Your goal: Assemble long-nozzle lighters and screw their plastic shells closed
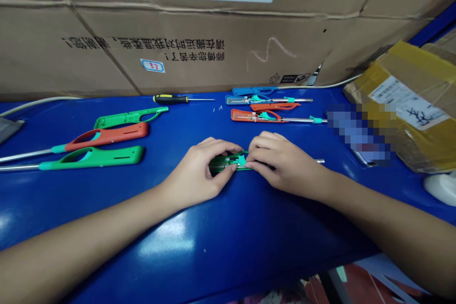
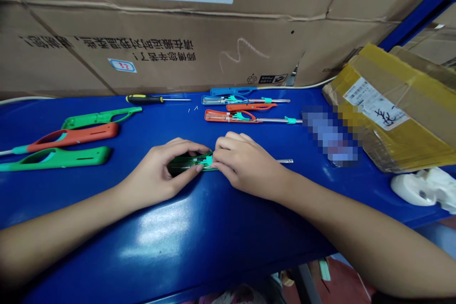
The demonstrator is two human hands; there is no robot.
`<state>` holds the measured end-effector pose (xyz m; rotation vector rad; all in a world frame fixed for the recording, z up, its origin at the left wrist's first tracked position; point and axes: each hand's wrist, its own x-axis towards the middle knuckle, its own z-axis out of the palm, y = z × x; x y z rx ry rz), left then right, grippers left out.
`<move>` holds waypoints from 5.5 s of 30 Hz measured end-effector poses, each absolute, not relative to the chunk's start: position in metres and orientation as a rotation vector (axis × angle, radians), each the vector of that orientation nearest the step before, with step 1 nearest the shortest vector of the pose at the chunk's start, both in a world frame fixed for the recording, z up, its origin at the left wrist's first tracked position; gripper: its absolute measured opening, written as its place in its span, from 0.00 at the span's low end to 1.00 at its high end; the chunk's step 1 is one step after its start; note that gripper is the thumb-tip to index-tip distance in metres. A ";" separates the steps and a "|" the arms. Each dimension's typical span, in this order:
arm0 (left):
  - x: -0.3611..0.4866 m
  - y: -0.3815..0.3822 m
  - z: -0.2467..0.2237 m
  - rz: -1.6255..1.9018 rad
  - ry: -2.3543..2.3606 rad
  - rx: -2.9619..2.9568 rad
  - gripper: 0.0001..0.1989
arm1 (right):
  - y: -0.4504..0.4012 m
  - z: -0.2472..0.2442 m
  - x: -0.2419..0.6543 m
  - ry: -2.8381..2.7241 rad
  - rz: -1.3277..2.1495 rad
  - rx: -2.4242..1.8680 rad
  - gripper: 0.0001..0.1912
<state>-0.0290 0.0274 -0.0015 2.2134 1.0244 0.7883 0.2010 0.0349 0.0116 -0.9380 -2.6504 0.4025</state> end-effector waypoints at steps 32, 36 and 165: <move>-0.052 0.044 0.023 0.633 1.578 2.657 0.12 | 0.040 0.016 0.200 -2.427 0.323 -1.077 0.12; -0.084 0.062 0.041 0.389 2.062 2.611 0.14 | 0.037 0.024 0.199 -2.417 0.280 -1.095 0.12; -0.088 0.036 0.020 0.547 0.834 2.586 0.15 | 0.041 0.062 0.227 -2.831 0.630 -1.189 0.05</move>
